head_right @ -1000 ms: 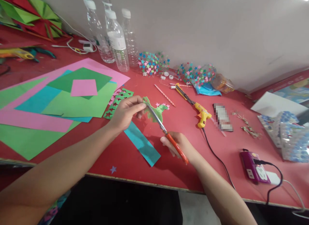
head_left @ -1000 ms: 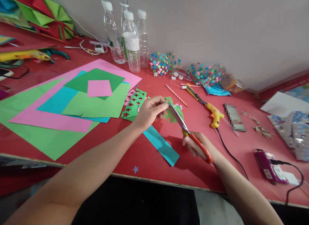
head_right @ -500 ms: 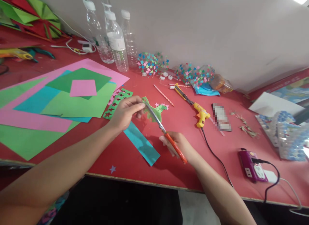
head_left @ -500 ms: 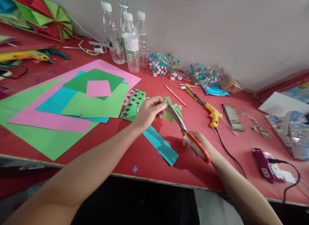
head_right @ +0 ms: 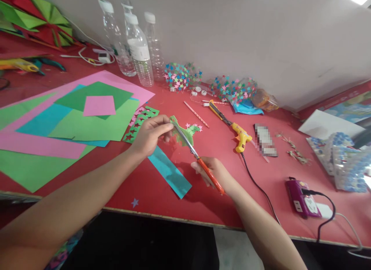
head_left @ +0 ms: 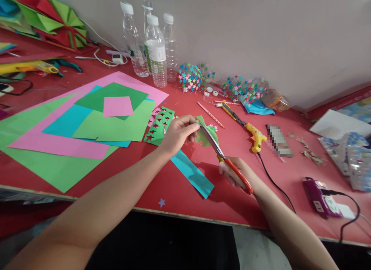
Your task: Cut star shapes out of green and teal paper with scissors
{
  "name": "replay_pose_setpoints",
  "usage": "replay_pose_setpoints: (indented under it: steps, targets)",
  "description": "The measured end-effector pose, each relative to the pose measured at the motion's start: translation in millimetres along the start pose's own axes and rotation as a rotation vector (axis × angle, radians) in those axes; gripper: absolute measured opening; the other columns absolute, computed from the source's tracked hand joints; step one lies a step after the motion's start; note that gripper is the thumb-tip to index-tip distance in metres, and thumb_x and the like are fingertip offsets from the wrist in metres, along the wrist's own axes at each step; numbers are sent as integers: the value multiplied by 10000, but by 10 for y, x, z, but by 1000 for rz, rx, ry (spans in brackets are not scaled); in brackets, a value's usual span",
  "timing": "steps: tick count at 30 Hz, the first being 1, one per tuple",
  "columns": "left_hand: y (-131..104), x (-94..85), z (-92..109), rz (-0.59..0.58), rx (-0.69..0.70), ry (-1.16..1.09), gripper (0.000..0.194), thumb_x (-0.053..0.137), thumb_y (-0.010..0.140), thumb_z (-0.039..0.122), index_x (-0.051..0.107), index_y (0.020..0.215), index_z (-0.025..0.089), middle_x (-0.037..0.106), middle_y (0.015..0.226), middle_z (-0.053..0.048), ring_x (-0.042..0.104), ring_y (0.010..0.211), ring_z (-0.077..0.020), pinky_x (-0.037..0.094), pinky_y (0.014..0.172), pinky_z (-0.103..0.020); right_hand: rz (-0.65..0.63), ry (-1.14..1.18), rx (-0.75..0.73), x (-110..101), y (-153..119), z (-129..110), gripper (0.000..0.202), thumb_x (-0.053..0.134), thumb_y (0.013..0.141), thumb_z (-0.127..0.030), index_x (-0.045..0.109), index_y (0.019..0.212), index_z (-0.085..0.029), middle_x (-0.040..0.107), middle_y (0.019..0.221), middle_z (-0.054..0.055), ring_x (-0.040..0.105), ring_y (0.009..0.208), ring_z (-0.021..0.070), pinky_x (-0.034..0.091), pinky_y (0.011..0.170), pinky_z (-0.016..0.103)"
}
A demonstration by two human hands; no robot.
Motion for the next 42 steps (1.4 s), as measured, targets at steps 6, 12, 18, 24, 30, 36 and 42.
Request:
replay_pose_setpoints:
  steps: [6,12,18,24,30,36,42]
  targets:
    - [44,-94,63,27,84,71,135,598,755,253,578,644,178,547,526,35,495,438,-70,397,440,-209,-39,9,8,9,18,22,472,512,824,-636,511,678,-187,436,377,-64,341,306,59,276,337,190]
    - [17,-63,79,30,128,103,98,601,774,251,589,701,187,525,552,36,498,467,-81,395,460,-229,-70,52,-34,36,-1,39,538,484,817,-702,548,755,-171,439,414,-65,361,316,64,314,348,190]
    - [-27,-81,198,137,318,248,81,628,764,220,626,687,199,547,756,-8,544,734,-125,450,686,-279,-90,53,-46,69,-50,-42,587,452,814,-735,553,778,-157,440,433,-60,373,330,65,318,358,188]
    - [-7,-28,106,93,301,175,57,628,760,213,621,704,204,591,964,-32,554,1010,-173,411,936,-345,-92,103,-99,130,-53,-90,594,402,845,-726,548,792,-152,442,437,-59,365,323,67,319,355,194]
    - [-10,20,61,14,242,102,100,581,789,215,573,689,206,548,733,7,514,755,-143,420,747,-304,-86,83,-82,113,-48,-78,585,436,828,-729,542,775,-156,435,431,-63,361,326,66,306,357,195]
    - [20,-27,59,10,248,57,126,568,789,211,549,665,204,475,671,13,425,672,-132,367,647,-289,-83,71,-67,94,-34,-81,589,465,807,-740,540,770,-157,437,431,-63,369,335,67,302,365,197]
    - [13,3,71,-39,238,77,134,564,781,206,540,649,206,466,658,13,433,655,-134,368,624,-296,-112,68,-80,98,-56,-69,564,460,838,-708,551,803,-153,443,454,-59,370,348,68,305,374,200]
Point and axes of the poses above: each hand's wrist, its own y-axis towards the middle knuckle, its own x-axis out of the palm, z = x × y, the point moved 7 cm from there along y, towards the middle knuckle
